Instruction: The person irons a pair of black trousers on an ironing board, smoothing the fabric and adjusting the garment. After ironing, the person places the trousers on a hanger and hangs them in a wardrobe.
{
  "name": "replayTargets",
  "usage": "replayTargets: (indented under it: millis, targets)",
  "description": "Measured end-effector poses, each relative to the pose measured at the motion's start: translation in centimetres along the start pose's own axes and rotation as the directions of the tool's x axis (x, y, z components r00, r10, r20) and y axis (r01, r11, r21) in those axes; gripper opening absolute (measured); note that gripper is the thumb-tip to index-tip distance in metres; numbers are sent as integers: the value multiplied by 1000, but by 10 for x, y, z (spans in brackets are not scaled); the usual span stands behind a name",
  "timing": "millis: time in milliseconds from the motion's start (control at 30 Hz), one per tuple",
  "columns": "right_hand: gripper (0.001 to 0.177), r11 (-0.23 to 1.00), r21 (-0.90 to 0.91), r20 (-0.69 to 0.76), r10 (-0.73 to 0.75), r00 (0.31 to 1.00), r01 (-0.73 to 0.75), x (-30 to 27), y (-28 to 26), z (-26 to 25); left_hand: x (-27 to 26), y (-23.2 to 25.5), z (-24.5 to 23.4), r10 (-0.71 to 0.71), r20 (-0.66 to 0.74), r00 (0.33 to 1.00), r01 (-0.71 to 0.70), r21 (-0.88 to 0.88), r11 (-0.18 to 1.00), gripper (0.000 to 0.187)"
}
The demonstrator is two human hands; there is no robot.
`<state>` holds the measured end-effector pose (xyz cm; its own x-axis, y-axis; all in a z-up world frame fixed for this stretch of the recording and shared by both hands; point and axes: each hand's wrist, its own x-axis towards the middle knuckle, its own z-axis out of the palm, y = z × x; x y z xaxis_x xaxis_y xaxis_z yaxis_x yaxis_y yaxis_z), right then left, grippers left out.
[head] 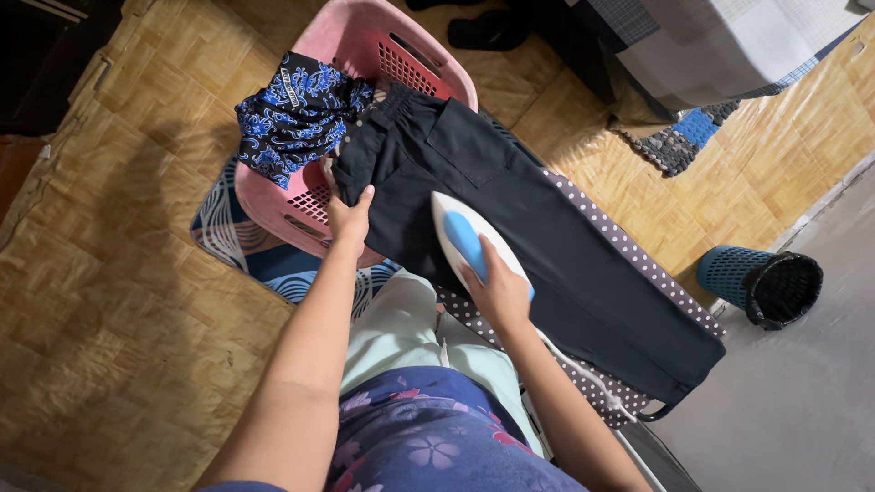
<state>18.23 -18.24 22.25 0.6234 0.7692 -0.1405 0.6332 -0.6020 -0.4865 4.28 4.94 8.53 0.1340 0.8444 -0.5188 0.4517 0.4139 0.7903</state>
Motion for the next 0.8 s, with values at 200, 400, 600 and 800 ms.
replayTargets:
  millis: [200,400,600,800]
  targets:
    - [49,995,-85,131,63,989,-52,12,6,5,9,-9,7,-49,-70,996,54,64,997,61]
    - [40,912,-304,193,341,920,-275,-72,107,-28,9,-11,11,-106,-122,987,115,67,991,52]
    - [34,896,-329,111,350,930,-298,-125,168,-59,6,-10,13,-93,-164,982,112,111,988,55]
    - [35,958,-153,171,269,948,-244,-76,122,-36,-23,29,23,432,-408,804,-62,666,744,71]
